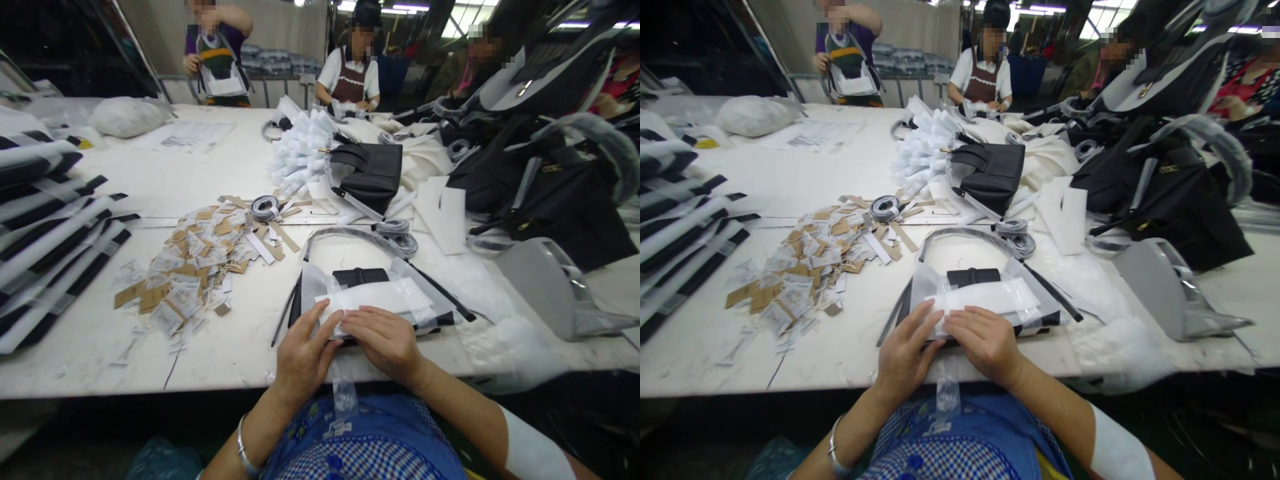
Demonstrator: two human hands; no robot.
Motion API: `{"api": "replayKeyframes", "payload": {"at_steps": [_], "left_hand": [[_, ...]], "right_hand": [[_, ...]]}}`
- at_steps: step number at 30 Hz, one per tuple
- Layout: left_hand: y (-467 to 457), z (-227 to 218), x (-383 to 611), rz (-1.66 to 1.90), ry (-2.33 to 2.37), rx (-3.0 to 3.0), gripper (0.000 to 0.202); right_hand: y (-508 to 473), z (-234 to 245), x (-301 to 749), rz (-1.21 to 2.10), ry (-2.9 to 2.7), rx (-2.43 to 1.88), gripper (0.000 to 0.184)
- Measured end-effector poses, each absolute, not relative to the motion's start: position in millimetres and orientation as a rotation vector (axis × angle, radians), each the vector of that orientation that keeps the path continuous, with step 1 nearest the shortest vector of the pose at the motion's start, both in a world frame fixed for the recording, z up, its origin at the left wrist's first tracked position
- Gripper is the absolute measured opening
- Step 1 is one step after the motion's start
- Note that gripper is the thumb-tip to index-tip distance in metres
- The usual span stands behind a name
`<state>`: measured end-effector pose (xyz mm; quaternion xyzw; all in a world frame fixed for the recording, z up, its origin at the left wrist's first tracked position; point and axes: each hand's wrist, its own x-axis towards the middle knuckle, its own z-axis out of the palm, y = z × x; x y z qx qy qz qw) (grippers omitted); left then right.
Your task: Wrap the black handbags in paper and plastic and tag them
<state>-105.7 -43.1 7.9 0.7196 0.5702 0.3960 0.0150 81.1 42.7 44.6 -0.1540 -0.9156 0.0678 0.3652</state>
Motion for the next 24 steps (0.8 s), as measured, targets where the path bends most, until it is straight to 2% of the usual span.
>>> {"api": "replayKeyframes", "payload": {"at_steps": [6,14,19,24], "left_hand": [[-41.9,5.6,-105.5,1.272,1.716,2.256,0.047],[-37.8,4.8,-105.0,1.366,1.689,2.259,0.040],[-38.4,5.4,-106.1,1.325,1.696,2.296,0.031],[-40.7,2.6,-106.2,1.370,1.690,2.343,0.032]], "right_hand": [[44.4,38.2,81.3,0.333,-2.303,-0.403,0.033],[45.8,44.8,74.7,0.526,-2.142,-0.452,0.023],[43.6,50.5,78.1,0.419,-2.272,-0.557,0.020],[34.9,49.4,81.6,0.309,-2.327,-0.549,0.026]]}}
